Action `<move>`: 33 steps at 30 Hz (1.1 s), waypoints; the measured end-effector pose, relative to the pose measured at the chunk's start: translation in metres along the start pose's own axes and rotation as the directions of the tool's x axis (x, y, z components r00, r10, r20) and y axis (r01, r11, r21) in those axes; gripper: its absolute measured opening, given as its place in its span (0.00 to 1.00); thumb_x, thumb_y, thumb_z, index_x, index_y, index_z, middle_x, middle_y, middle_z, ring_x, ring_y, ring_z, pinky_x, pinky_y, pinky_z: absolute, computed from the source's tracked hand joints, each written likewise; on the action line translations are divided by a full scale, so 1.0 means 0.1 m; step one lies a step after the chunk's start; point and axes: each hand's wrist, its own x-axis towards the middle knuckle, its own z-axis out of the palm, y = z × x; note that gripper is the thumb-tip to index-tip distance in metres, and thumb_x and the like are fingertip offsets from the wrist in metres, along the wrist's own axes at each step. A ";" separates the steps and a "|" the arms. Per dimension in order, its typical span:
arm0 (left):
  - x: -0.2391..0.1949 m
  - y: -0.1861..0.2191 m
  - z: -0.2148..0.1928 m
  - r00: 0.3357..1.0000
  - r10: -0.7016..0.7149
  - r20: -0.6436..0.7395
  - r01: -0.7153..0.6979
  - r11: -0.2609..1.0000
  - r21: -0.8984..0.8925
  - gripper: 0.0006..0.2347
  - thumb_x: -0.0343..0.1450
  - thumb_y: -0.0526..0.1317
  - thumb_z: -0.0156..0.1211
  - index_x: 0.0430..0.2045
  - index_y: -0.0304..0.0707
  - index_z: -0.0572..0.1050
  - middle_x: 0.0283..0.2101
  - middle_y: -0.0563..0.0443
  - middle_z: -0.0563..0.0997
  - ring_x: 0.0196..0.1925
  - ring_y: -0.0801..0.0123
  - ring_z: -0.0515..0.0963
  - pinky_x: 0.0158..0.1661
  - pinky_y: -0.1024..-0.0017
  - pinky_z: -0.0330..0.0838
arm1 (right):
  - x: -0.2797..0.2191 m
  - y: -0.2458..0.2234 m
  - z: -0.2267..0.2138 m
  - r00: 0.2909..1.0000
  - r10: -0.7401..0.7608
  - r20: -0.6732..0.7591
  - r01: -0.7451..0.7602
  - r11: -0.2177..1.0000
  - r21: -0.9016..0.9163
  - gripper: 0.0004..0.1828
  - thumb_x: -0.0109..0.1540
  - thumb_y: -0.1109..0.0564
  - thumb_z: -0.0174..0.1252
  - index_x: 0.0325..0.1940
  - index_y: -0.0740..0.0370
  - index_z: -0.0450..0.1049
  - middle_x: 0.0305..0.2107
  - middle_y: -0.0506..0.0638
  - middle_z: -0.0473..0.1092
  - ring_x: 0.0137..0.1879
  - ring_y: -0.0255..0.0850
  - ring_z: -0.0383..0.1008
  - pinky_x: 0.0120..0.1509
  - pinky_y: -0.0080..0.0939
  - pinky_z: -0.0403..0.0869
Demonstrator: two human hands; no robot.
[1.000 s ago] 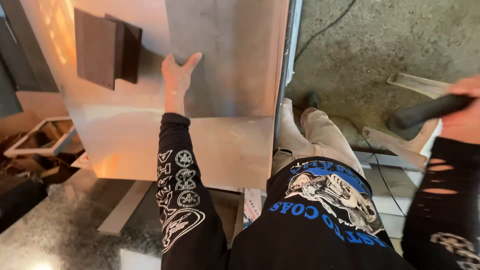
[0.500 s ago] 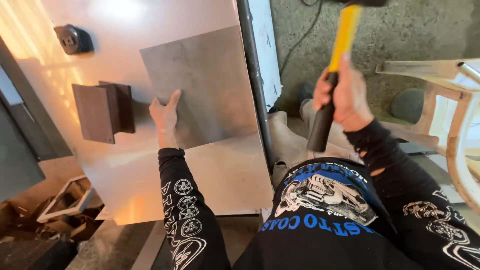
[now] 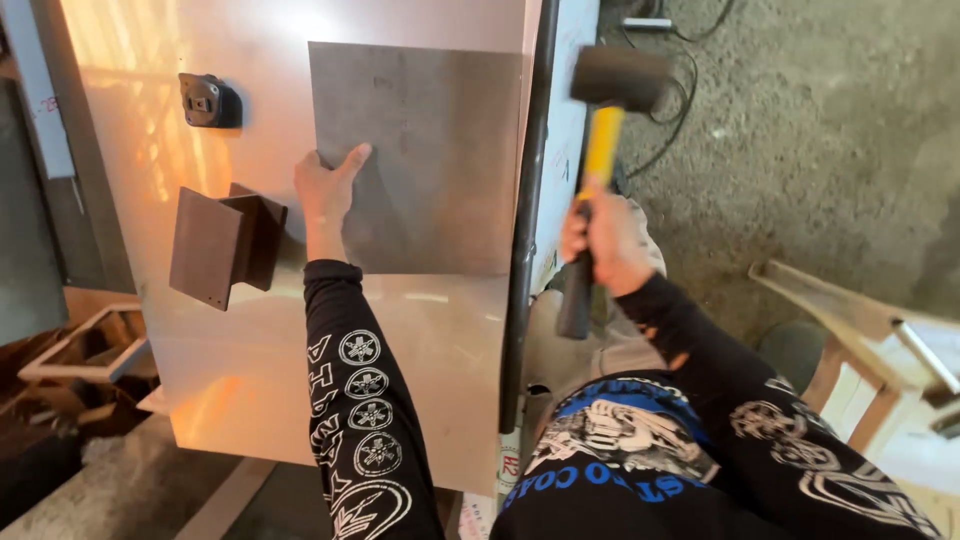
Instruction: Straightening and shaping a metal sheet using a rubber mallet and a metal block on a fabrication floor.
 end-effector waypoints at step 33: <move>1.74 0.86 0.70 0.979 0.190 -0.070 -0.193 0.981 -0.035 0.33 0.58 0.67 0.78 0.21 0.28 0.75 0.27 0.41 0.80 0.30 0.61 0.78 0.35 0.58 0.74 | 0.34 -1.74 0.10 0.988 -0.004 -0.155 -0.053 0.932 -0.358 0.16 0.67 0.55 0.56 0.26 0.60 0.64 0.16 0.46 0.61 0.18 0.36 0.60 0.22 0.37 0.61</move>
